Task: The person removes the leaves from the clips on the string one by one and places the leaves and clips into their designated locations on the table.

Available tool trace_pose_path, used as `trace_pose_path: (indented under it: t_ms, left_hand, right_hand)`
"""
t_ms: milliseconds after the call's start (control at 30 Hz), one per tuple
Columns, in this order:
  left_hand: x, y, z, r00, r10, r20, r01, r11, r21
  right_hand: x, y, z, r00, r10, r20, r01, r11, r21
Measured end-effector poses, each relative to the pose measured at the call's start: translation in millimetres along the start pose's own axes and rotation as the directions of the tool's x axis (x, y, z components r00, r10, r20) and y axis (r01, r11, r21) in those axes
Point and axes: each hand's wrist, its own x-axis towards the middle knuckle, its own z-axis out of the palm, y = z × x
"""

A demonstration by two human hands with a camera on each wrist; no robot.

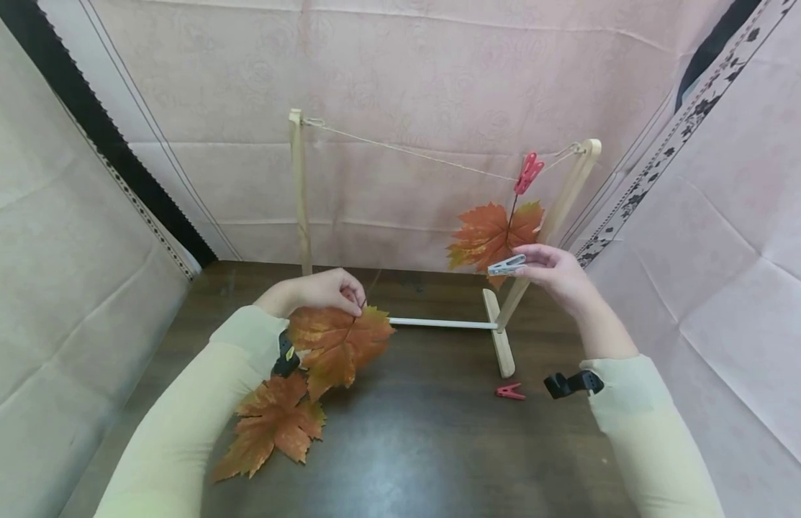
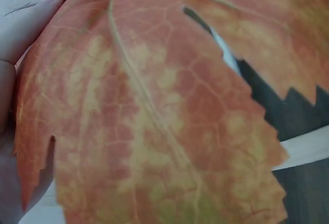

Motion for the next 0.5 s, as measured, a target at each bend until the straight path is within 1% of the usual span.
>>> trace_pose_path:
  t_ms: [33,100,167,233,267,333,433,500]
  left_hand:
    - [-1.7,-2.8,2.6,1.000,-0.011,0.003,0.010,1.000,0.028]
    - [-5.3,-9.2,7.6,1.000,-0.024,0.020,0.024,0.999,0.039]
    - [-9.4,-15.6,11.7,0.999,-0.025,0.043,0.024,0.999,0.031]
    - [-14.2,-21.1,14.4,0.997,-0.023,0.070,0.023,1.000,-0.006]
    - [-16.5,-23.4,15.1,0.996,-0.021,0.088,0.025,0.999,-0.041]
    - [-21.6,-26.4,15.4,0.993,-0.025,0.111,0.032,0.997,-0.064]
    - [-28.9,-30.9,13.6,0.989,-0.044,0.144,0.053,0.997,-0.060]
    - [-33.5,-34.4,11.5,0.984,-0.065,0.165,0.072,0.997,-0.041]
  right_hand:
    - [-1.8,3.9,-0.9,1.000,0.004,-0.004,-0.004,1.000,-0.017]
    - [-5.6,11.9,-2.9,1.000,0.018,-0.005,-0.018,1.000,0.001]
    - [-9.5,20.6,-5.5,0.999,0.031,0.005,-0.032,0.999,0.044]
    - [-14.1,29.7,-8.2,0.999,0.040,0.010,-0.040,0.998,0.047]
    - [-16.3,34.6,-9.9,0.999,0.043,0.014,-0.043,0.997,0.064]
    - [-21.0,44.4,-13.2,0.999,0.048,0.019,-0.050,0.996,0.074]
    - [-28.5,58.3,-17.7,0.998,0.058,0.024,-0.059,0.996,0.070]
    - [-33.6,66.6,-20.2,0.997,0.076,0.018,-0.077,0.996,0.037]
